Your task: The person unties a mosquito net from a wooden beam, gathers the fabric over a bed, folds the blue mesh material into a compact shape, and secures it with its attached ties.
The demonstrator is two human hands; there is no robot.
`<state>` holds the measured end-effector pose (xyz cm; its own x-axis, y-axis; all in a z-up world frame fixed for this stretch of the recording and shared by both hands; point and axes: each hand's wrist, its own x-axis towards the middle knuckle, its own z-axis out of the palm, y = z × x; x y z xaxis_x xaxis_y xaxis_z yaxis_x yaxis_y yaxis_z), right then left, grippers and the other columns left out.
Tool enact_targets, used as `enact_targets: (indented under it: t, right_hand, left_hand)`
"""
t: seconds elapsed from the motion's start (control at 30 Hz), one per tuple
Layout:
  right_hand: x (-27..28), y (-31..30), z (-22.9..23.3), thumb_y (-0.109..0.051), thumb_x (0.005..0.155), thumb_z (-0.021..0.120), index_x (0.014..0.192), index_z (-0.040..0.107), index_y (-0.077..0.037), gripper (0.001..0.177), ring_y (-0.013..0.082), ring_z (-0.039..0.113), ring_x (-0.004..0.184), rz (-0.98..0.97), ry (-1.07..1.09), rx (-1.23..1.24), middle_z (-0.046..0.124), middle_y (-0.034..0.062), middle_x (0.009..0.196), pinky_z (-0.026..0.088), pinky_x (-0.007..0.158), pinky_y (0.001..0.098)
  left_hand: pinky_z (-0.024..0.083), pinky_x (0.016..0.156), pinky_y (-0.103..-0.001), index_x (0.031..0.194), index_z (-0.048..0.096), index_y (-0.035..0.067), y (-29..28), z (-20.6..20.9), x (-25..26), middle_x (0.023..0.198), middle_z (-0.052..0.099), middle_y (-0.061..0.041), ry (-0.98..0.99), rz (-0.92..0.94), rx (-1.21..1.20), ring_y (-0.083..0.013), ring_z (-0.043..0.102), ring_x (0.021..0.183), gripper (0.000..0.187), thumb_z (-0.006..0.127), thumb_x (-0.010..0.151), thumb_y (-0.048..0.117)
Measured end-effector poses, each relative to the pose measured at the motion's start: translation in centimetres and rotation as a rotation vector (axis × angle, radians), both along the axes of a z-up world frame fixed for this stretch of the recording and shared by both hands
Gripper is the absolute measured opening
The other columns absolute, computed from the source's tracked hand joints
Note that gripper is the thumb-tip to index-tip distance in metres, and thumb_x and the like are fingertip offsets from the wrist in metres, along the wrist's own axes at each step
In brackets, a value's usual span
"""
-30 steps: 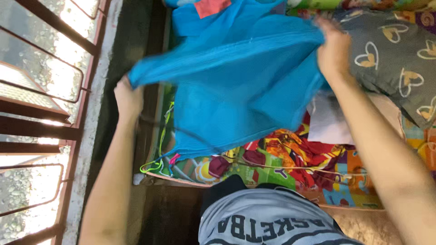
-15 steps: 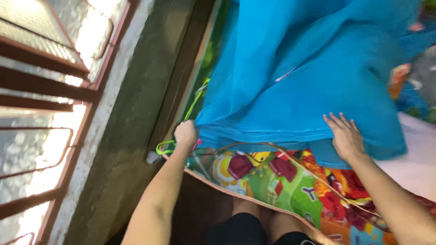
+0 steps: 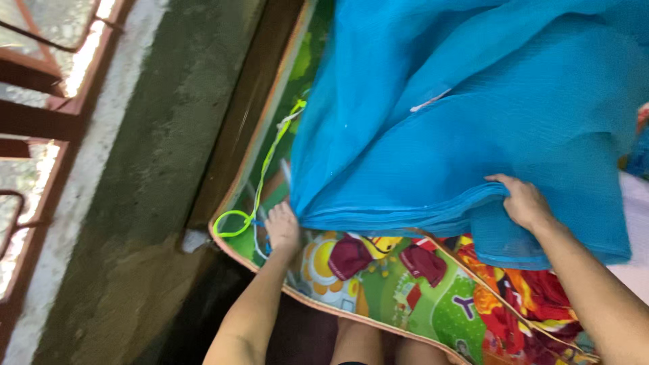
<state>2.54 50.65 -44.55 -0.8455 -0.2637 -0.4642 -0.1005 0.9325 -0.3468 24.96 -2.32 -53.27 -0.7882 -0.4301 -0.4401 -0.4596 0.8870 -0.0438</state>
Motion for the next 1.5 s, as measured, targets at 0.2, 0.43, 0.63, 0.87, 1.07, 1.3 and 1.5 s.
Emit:
enact_targets:
  t: [0.2, 0.43, 0.63, 0.87, 1.07, 1.3, 1.5]
  right_hand:
    - [-2.8, 2.0, -1.2, 0.012, 0.078, 0.051, 0.134, 0.067, -0.027, 0.069, 0.0358, 0.064, 0.123, 0.051, -0.116, -0.030, 0.069, 0.0115, 0.133, 0.050, 0.106, 0.0456]
    - [-1.0, 0.3, -2.6, 0.006, 0.085, 0.055, 0.136, 0.066, -0.031, 0.064, 0.0383, 0.065, 0.119, -0.136, -0.140, 0.032, 0.068, 0.0150, 0.133, 0.052, 0.102, 0.0457]
    - [4.6, 1.2, -2.5, 0.011, 0.081, 0.053, 0.136, 0.065, -0.033, 0.071, 0.0355, 0.070, 0.114, -0.191, -0.206, -0.062, 0.069, 0.0141, 0.132, 0.055, 0.098, 0.0429]
    - [7.4, 3.9, 5.5, 0.022, 0.070, 0.041, 0.129, 0.072, -0.017, 0.077, 0.0293, 0.065, 0.122, -0.494, 0.016, -0.517, 0.071, 0.0162, 0.129, 0.047, 0.105, 0.0368]
    - [9.0, 3.1, 15.1, 0.021, 0.086, 0.037, 0.127, 0.071, -0.012, 0.063, 0.0260, 0.057, 0.130, -1.012, 0.082, -0.994, 0.059, 0.0126, 0.143, 0.046, 0.109, 0.0340]
    - [13.0, 5.2, 14.4, 0.026, 0.072, 0.031, 0.127, 0.071, -0.011, 0.078, 0.0260, 0.058, 0.128, -0.911, 0.209, -1.042, 0.061, 0.0169, 0.140, 0.043, 0.111, 0.0311]
    - [11.9, 7.6, 16.6, 0.023, 0.072, 0.031, 0.130, 0.071, -0.012, 0.079, 0.0251, 0.060, 0.123, -0.708, 0.159, -0.926, 0.066, 0.0162, 0.133, 0.044, 0.110, 0.0306]
  left_hand:
    - [0.054, 0.097, -0.047, 0.117, 0.069, 0.002, -7.4, -2.7, -3.7, 0.121, 0.069, -0.024, -0.209, 0.024, 0.405, -0.0400, 0.066, 0.115, 0.060, 0.080, 0.086, 0.052]
    - [0.057, 0.072, -0.046, 0.117, 0.073, 0.005, -7.0, 1.9, -5.8, 0.108, 0.076, -0.017, -0.350, 0.594, 1.071, -0.0281, 0.070, 0.089, 0.046, 0.062, 0.096, 0.046]
    - [0.054, 0.082, -0.035, 0.125, 0.068, 0.007, -5.6, 10.9, -6.0, 0.115, 0.074, -0.006, -0.084, 0.179, 1.076, -0.0144, 0.066, 0.097, 0.039, 0.067, 0.088, 0.019]
    - [0.051, 0.075, -0.037, 0.137, 0.054, 0.013, -2.2, 27.2, -8.1, 0.103, 0.067, -0.005, -0.109, 0.137, 1.230, -0.0180, 0.058, 0.084, 0.060, 0.079, 0.085, 0.031]
    - [0.057, 0.081, -0.040, 0.120, 0.068, 0.007, 2.8, 33.4, -8.8, 0.094, 0.076, -0.013, -0.142, -0.137, 0.833, -0.0231, 0.071, 0.088, 0.047, 0.064, 0.099, 0.049]
    - [0.055, 0.094, -0.049, 0.127, 0.058, 0.001, 1.6, 26.2, -13.0, 0.121, 0.070, -0.022, 0.168, -0.723, 0.155, -0.0405, 0.067, 0.110, 0.052, 0.074, 0.081, 0.019]
    - [0.052, 0.099, -0.049, 0.138, 0.054, 0.006, 1.4, 28.8, -17.0, 0.129, 0.067, -0.023, 0.079, -0.557, 0.775, -0.0383, 0.065, 0.119, 0.062, 0.074, 0.082, 0.024]
